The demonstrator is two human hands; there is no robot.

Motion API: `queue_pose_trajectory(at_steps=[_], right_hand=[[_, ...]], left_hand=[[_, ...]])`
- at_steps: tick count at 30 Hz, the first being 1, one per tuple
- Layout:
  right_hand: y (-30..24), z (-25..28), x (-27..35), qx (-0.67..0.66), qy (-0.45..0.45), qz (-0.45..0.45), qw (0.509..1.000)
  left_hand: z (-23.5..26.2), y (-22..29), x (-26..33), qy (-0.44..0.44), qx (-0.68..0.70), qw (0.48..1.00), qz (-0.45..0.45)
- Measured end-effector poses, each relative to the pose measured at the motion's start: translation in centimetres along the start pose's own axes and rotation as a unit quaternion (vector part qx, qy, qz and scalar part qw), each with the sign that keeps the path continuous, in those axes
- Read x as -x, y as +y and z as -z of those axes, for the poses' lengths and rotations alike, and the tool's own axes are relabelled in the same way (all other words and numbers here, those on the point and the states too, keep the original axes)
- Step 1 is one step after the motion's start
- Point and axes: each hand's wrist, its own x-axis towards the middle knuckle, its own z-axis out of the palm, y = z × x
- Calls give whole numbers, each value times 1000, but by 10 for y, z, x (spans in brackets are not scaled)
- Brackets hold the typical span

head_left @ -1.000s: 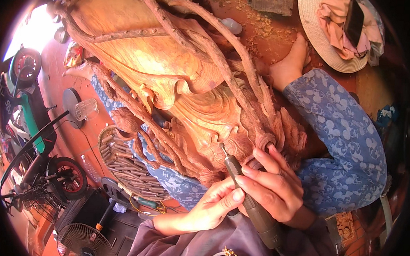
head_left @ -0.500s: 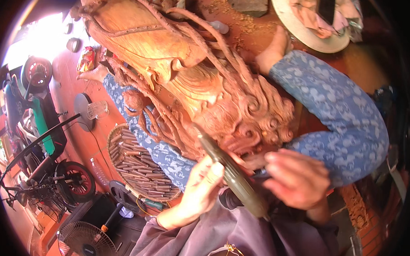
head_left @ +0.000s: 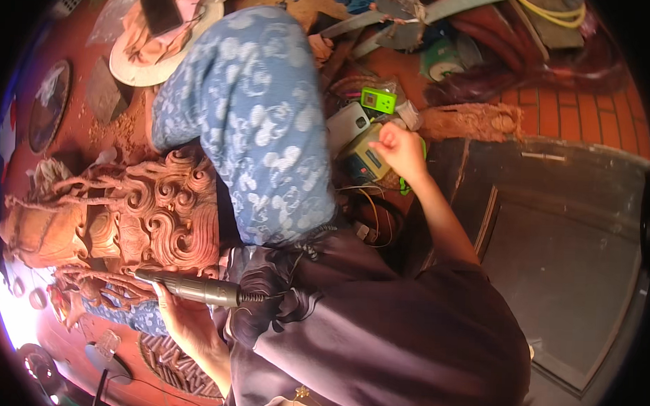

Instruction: The person uses a rotary carving tool to shape and detail a large wooden sculpture. They hold the tool with both hands and carefully carve intricate patterns into the wood, occasionally pausing to wipe away debris.

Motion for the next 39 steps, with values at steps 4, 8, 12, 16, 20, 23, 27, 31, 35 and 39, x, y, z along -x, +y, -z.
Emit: queue_pose_trajectory(at_steps=[4, 8, 12, 16, 20, 23, 27, 31, 35, 39], right_hand=[[32, -50, 19, 137, -63, -33, 988], [69, -81, 37, 271, -77, 14, 959], [93, -99, 43, 282, -74, 12, 957], [104, -99, 36, 290, -93, -18, 952], [110, -96, 38, 276, -96, 12, 956], [100, -91, 40, 313, -104, 19, 944], [33, -51, 11, 138, 42, 37, 989], [-103, 5, -38, -112, 130, 95, 981], [-238, -9, -34, -269, -182, 198, 925], [-311, -57, -13, -246, -508, 125, 816]], left_hand=[[-2, 2, 10, 11, -17, 1000, -20], [10, -2, 23, 22, -51, 997, -58], [14, -8, 30, 26, -34, 998, -45], [0, -15, 30, 56, -50, 997, 5], [-6, -8, 23, 39, -10, 998, 47], [-4, -3, 15, 25, -5, 998, 63], [1, 0, 0, -10, 39, 996, 77], [-4, 2, -25, -41, 43, 994, 89], [-17, 9, -42, -78, -29, 996, 13], [-17, 16, -52, -35, -80, 996, -34]])
